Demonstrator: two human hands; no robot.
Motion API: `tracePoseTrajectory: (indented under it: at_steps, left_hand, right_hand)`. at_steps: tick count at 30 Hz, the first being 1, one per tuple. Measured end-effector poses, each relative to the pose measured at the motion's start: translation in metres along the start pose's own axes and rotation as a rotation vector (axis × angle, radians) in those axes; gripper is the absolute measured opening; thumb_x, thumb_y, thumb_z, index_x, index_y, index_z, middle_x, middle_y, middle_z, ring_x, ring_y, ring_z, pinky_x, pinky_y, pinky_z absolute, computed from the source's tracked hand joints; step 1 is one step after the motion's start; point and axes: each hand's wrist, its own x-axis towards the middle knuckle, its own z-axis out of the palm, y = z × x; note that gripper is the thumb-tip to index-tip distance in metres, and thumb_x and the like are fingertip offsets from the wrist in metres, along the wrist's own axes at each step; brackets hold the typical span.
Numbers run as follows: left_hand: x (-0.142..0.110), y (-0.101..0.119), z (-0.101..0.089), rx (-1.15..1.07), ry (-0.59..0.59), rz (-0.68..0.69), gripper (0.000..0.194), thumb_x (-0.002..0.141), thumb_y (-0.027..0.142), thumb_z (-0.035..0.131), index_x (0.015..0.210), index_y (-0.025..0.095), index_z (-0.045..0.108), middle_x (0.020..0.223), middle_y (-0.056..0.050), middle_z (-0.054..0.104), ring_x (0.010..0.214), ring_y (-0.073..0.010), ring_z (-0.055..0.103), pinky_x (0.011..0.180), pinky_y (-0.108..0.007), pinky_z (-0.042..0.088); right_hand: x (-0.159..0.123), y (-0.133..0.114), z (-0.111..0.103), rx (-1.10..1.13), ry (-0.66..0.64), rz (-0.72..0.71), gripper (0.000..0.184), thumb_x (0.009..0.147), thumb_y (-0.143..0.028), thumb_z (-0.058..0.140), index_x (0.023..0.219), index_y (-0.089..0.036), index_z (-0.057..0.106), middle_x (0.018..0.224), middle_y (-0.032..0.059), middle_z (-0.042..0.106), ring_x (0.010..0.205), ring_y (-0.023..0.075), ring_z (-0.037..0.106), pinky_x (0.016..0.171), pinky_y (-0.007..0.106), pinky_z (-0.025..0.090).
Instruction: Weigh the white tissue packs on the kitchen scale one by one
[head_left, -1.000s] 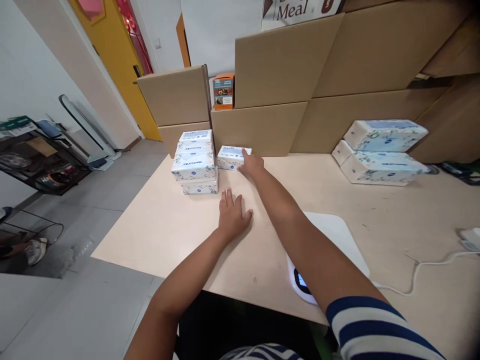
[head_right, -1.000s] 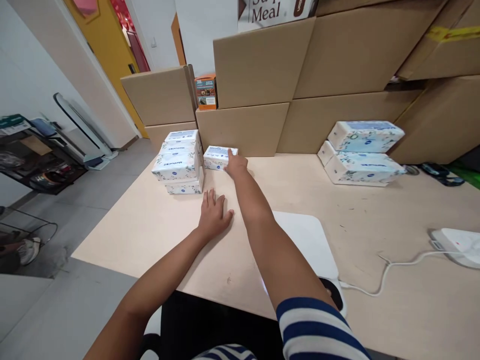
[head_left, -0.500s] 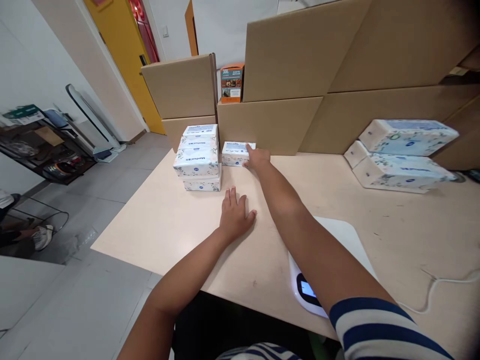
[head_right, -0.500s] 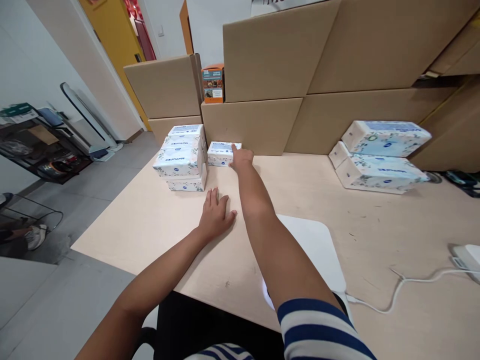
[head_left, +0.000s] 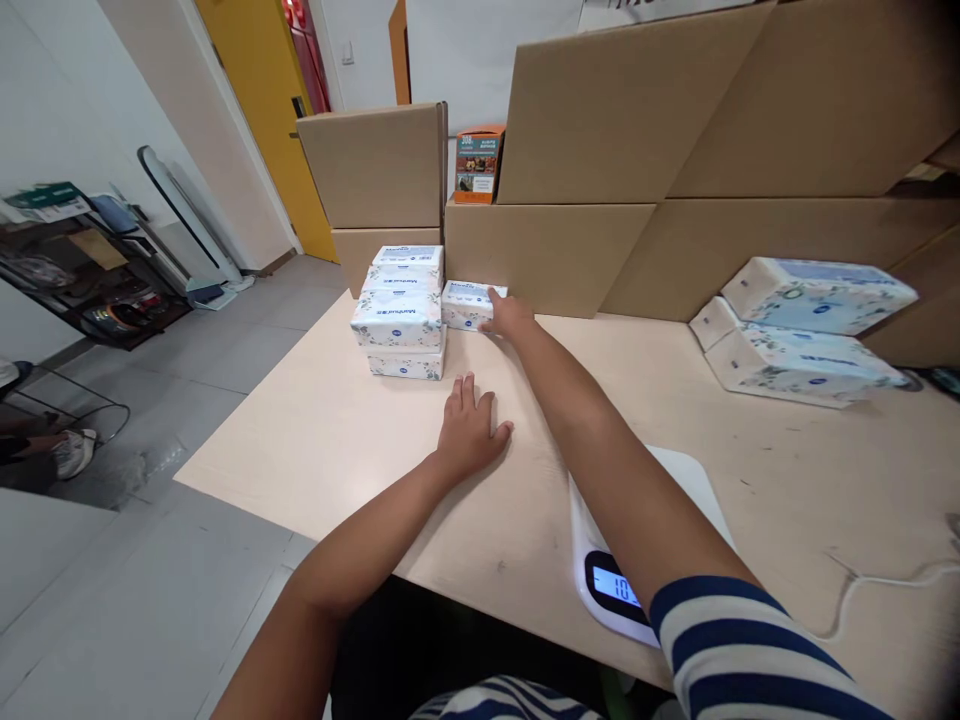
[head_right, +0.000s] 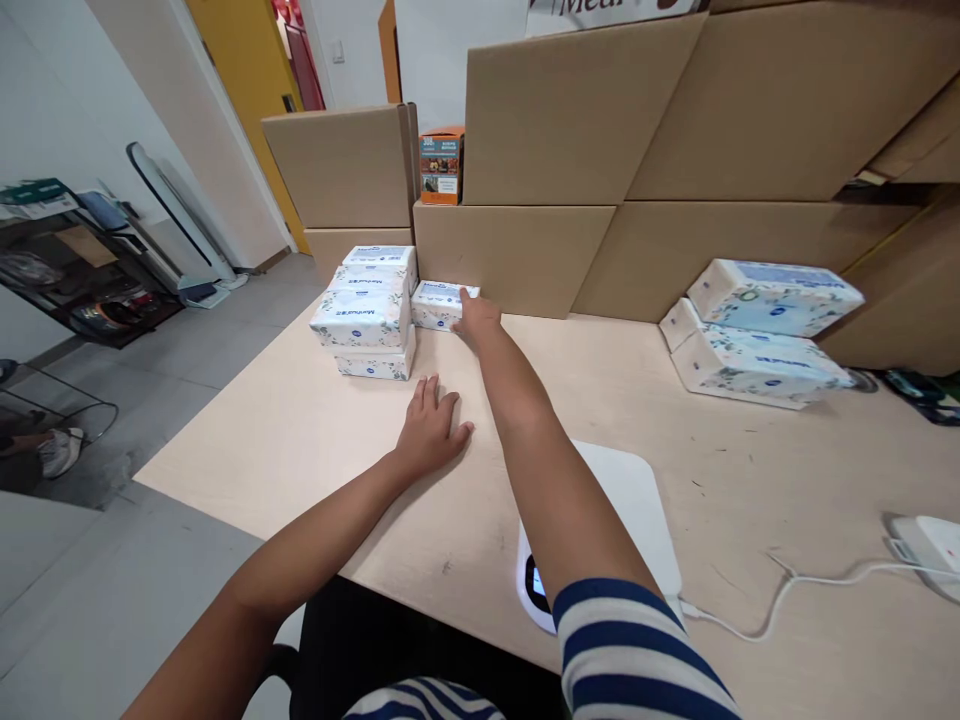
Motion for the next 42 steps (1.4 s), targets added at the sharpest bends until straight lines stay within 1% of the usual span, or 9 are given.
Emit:
tracePoseTrajectory:
  at_steps: [10,15,20,22,26,30,35,38,42]
  left_hand:
    - [0.0,0.001,-0.004,0.031,-0.015,-0.008,0.056,0.109,0.042,0.069,0.156,0.012,0.064,0.19,-0.029,0.029,0.181,-0.047,0.023,0.143,-0.067,0.033]
    - [0.005,-0.006,-0.006,0.065,-0.012,0.02,0.056,0.108,0.044,0.07,0.154,0.013,0.066,0.188,-0.028,0.035,0.179,-0.0458,0.028,0.144,-0.062,0.032]
    - [0.017,-0.013,-0.005,0.118,0.021,0.051,0.056,0.108,0.046,0.064,0.151,0.011,0.067,0.185,-0.031,0.038,0.179,-0.0489,0.027,0.145,-0.064,0.028]
    - [0.022,-0.016,-0.005,0.117,0.03,0.07,0.057,0.109,0.047,0.061,0.152,0.01,0.066,0.185,-0.031,0.036,0.179,-0.0494,0.025,0.146,-0.065,0.025]
    - [0.025,-0.019,-0.005,0.092,0.046,0.099,0.062,0.108,0.049,0.057,0.155,0.009,0.061,0.184,-0.03,0.039,0.179,-0.0472,0.026,0.145,-0.065,0.026]
    - [0.026,-0.019,-0.007,0.052,0.069,0.061,0.075,0.106,0.05,0.057,0.166,0.006,0.049,0.183,-0.031,0.04,0.176,-0.0458,0.033,0.143,-0.064,0.032]
    - [0.021,-0.018,-0.012,0.071,0.033,0.033,0.075,0.106,0.048,0.058,0.167,0.006,0.049,0.181,-0.031,0.044,0.173,-0.0429,0.043,0.142,-0.058,0.037]
    - [0.02,-0.019,-0.012,0.097,0.013,0.034,0.07,0.107,0.048,0.057,0.165,0.009,0.052,0.182,-0.028,0.044,0.174,-0.0402,0.042,0.142,-0.058,0.038]
    - [0.023,-0.021,-0.013,0.127,0.026,0.023,0.07,0.107,0.049,0.057,0.163,0.007,0.055,0.182,-0.032,0.04,0.176,-0.0419,0.039,0.141,-0.058,0.039]
  right_hand:
    - [0.002,0.001,0.001,0.105,-0.012,0.002,0.115,0.097,-0.049,0.084,0.187,-0.017,0.019,0.169,0.0311,0.06,0.154,0.0433,0.064,0.123,0.05,0.055]
    - [-0.017,0.025,0.0,0.11,-0.011,-0.045,0.125,0.097,-0.038,0.08,0.188,-0.013,-0.003,0.166,0.0292,0.065,0.148,0.0407,0.069,0.121,0.051,0.057]
    - [-0.059,0.112,-0.011,0.036,0.152,-0.063,0.084,0.108,-0.034,0.061,0.185,-0.019,0.031,0.193,0.0152,0.029,0.175,0.037,0.037,0.145,0.055,0.027]
    - [-0.081,0.158,-0.02,0.014,0.253,0.03,0.071,0.112,-0.034,0.051,0.18,-0.014,0.041,0.195,0.0169,0.021,0.177,0.0387,0.033,0.146,0.061,0.02]
    - [-0.128,0.243,-0.035,0.033,0.426,0.402,0.064,0.121,-0.037,0.025,0.169,-0.007,0.054,0.185,0.0253,0.041,0.168,0.0384,0.044,0.139,0.06,0.032]
    - [-0.169,0.296,-0.039,0.038,0.366,0.55,0.076,0.122,-0.041,0.006,0.162,-0.005,0.06,0.171,0.0296,0.056,0.159,0.0382,0.052,0.132,0.06,0.044]
    - [-0.186,0.311,-0.042,-0.019,0.292,0.553,0.042,0.115,-0.052,0.066,0.148,-0.028,0.071,0.163,0.013,0.065,0.143,0.0287,0.068,0.124,0.055,0.058]
    - [-0.185,0.306,-0.046,-0.053,0.25,0.497,0.041,0.113,-0.052,0.07,0.144,-0.026,0.073,0.154,0.013,0.07,0.132,0.0268,0.072,0.114,0.051,0.065]
    - [-0.197,0.29,-0.044,-0.086,0.205,0.424,0.055,0.114,-0.063,0.061,0.153,-0.025,0.069,0.16,0.0172,0.068,0.143,0.0321,0.068,0.123,0.058,0.058]
